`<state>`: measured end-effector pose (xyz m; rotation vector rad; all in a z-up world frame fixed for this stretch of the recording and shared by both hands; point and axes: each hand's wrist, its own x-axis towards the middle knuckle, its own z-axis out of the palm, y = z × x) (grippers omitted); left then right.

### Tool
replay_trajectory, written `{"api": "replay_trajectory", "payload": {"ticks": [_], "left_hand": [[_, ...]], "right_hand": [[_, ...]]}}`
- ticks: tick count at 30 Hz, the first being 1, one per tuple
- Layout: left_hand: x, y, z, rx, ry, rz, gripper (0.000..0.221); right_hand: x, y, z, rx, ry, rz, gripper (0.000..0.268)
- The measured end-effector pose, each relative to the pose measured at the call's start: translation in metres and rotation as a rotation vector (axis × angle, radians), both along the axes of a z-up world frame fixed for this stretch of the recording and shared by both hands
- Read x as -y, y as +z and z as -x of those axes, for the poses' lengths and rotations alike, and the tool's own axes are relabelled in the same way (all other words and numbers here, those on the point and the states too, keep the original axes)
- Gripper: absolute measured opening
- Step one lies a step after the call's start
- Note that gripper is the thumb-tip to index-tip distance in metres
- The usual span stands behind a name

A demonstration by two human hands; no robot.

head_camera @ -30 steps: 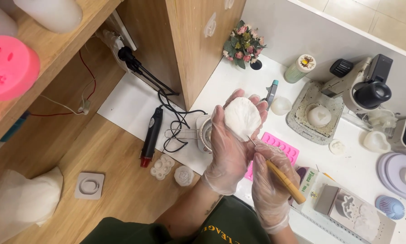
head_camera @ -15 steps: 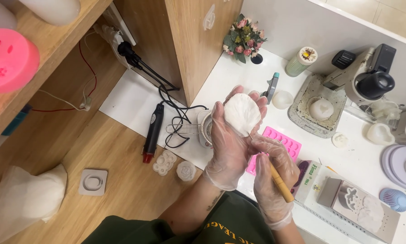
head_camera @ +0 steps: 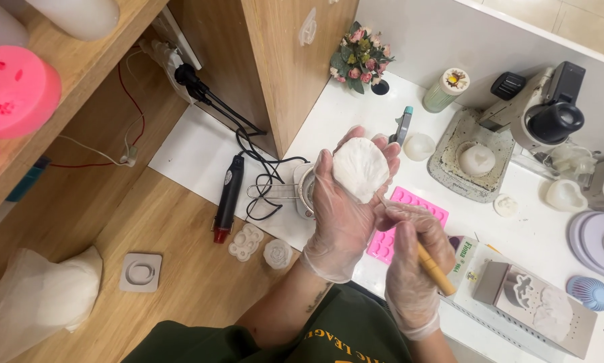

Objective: Refining and carving details on a wax flower decoration using a sculpting tool.

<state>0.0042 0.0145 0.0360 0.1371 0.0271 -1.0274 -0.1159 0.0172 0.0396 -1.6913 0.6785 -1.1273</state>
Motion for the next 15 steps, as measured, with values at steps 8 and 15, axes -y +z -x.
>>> {"api": "replay_trajectory", "payload": {"ticks": [8,15], "left_hand": [[-0.001,0.000,0.002,-0.053,-0.035,0.007,0.061],[-0.001,-0.003,0.004,-0.071,-0.056,0.056,0.061]], "right_hand": [[0.006,-0.011,0.013,0.166,-0.097,-0.144,0.021],[0.005,0.006,0.009,0.195,-0.075,-0.103,0.024]]}}
